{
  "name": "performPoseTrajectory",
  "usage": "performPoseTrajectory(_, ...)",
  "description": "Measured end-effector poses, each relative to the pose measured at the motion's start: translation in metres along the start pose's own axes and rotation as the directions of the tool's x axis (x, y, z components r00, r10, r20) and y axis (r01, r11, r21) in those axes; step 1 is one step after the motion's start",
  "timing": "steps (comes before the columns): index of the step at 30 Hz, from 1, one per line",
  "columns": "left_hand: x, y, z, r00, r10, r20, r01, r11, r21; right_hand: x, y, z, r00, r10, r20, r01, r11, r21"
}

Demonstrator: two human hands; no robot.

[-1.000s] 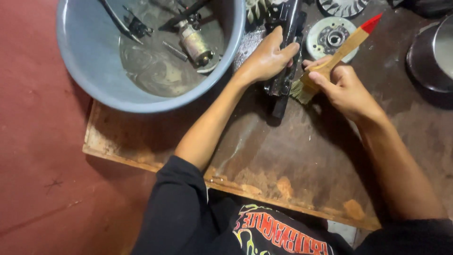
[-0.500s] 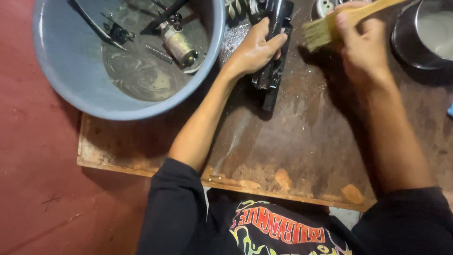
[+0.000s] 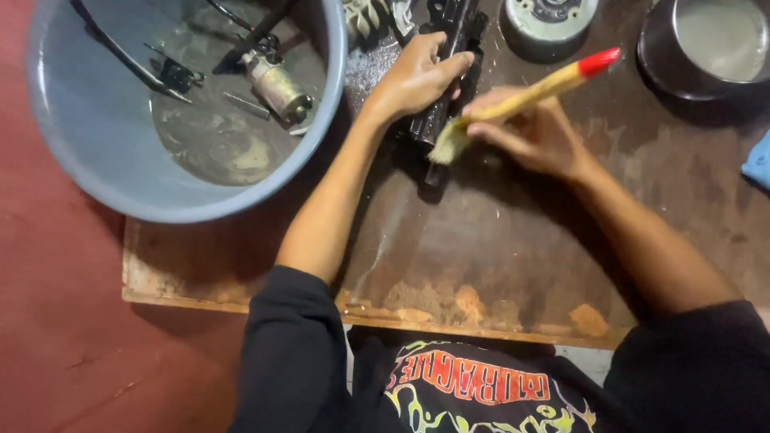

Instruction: Cleaning motorcycle transmission and engine components using a brush and solvent.

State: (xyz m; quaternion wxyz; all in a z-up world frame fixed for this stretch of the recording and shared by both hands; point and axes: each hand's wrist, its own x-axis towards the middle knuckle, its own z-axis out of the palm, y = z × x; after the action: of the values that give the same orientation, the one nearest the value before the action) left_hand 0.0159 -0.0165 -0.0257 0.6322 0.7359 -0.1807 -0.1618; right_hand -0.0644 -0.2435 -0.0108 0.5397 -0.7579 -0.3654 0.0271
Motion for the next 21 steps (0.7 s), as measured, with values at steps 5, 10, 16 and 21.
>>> performPoseTrajectory(5,0.001,-0.001,-0.008,0.996,0.036,0.077,-0.037,0.999,0.011,0.019,0.038,-0.040,0.958,-0.143,-0.247,0.037,0.921,-0.387)
performPoseTrajectory(10,-0.012,0.022,0.001,0.996,0.053,-0.076,-0.034,0.972,0.231,0.016,0.010,-0.027,0.943,-0.248,-0.221,0.091,0.833,-0.546)
performPoseTrajectory(16,-0.067,0.023,0.045,0.848,0.449,-0.281,-0.038,0.581,0.813,0.012,-0.051,-0.036,0.996,0.016,-0.092,-0.053,0.905,-0.422)
performPoseTrajectory(21,-0.067,0.030,0.041,0.905,0.284,-0.317,-0.009,0.757,0.654,-0.092,-0.015,-0.112,0.970,-0.170,-0.174,0.038,0.812,-0.583)
